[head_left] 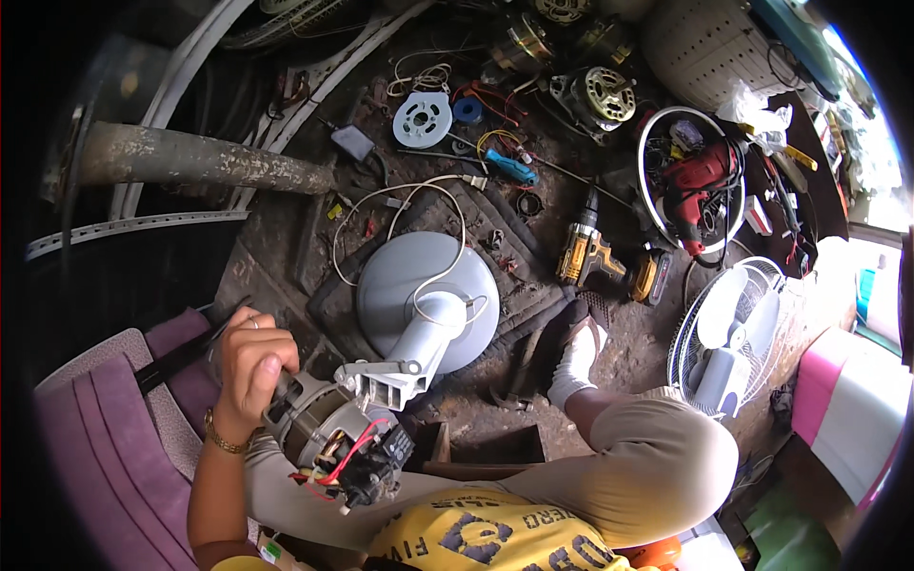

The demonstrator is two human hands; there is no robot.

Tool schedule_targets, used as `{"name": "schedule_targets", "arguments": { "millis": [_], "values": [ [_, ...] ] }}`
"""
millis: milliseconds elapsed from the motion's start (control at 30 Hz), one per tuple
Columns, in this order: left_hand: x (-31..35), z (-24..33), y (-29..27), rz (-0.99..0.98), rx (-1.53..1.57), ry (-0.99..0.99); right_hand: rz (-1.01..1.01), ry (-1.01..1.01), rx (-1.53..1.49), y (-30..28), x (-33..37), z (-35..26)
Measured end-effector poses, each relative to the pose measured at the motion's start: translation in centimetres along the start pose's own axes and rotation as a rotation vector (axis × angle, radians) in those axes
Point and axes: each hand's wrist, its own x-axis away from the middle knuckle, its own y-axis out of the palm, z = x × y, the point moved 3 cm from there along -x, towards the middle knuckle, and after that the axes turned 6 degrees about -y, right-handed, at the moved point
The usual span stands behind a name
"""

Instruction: The person disassembles an electric fan by unscrewing and removing the plastic casings with a screwdriver and a power drill, detaching the motor assembly from the stand, and cutting the wires with scissors.

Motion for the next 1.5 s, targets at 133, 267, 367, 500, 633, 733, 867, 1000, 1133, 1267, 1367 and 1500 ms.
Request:
{"name": "schedule_targets", "arguments": {
  "millis": [133,267,367,500,633,733,867,1000,1133,1267,1367,1500],
  "values": [
    [0.8,0.8,0.3,0.085,-0.008,0.012,-0.136,-0.068,-0.114,-3.2,1.8,4.4],
    [4.6,0.8,-0.6,0.191,0.072,-0.091,-0.223,-0.364,-0.55,-19.5,-0.7,9.7],
    [7.5,3.1,-2.0,0.554,-0.024,0.008,-0.301,-0.667,-0.295,-26.2,-4.4,-12.7],
    [6.9,3.8,-0.9,0.589,0.299,0.14,-0.1,-0.911,0.621,-16.0,-9.7,-14.6],
    [10.6,5.8,-0.8,0.422,0.243,0.139,-0.063,-0.499,0.583,-6.6,-8.7,-21.7],
    [10.3,7.2,0.4,0.387,0.245,0.17,0.36,-0.314,0.492,-9.4,-10.4,-18.2],
    [11.1,5.2,0.5,0.365,0.311,0.078,0.324,-0.434,0.144,-9.4,-5.0,-24.3],
    [10.5,4.7,0.9,0.345,0.274,0.139,0.259,-0.54,-0.275,-13.0,0.7,-25.6],
    [10.5,5.0,1.2,0.376,0.314,0.204,0.265,-0.763,-1.035,-16.2,9.1,-28.0],
    [12.2,5.1,0.8,0.401,0.322,0.193,0.108,-0.584,-1.401,-23.5,22.0,-32.3],
    [12.4,6.1,1.1,0.382,0.319,0.192,0.12,-0.533,-1.551,-27.7,26.3,-31.0],
    [14.2,8.3,0.4,0.429,0.184,0.226,0.047,-0.678,-1.363,-35.6,28.7,-29.4]
  ]
}}
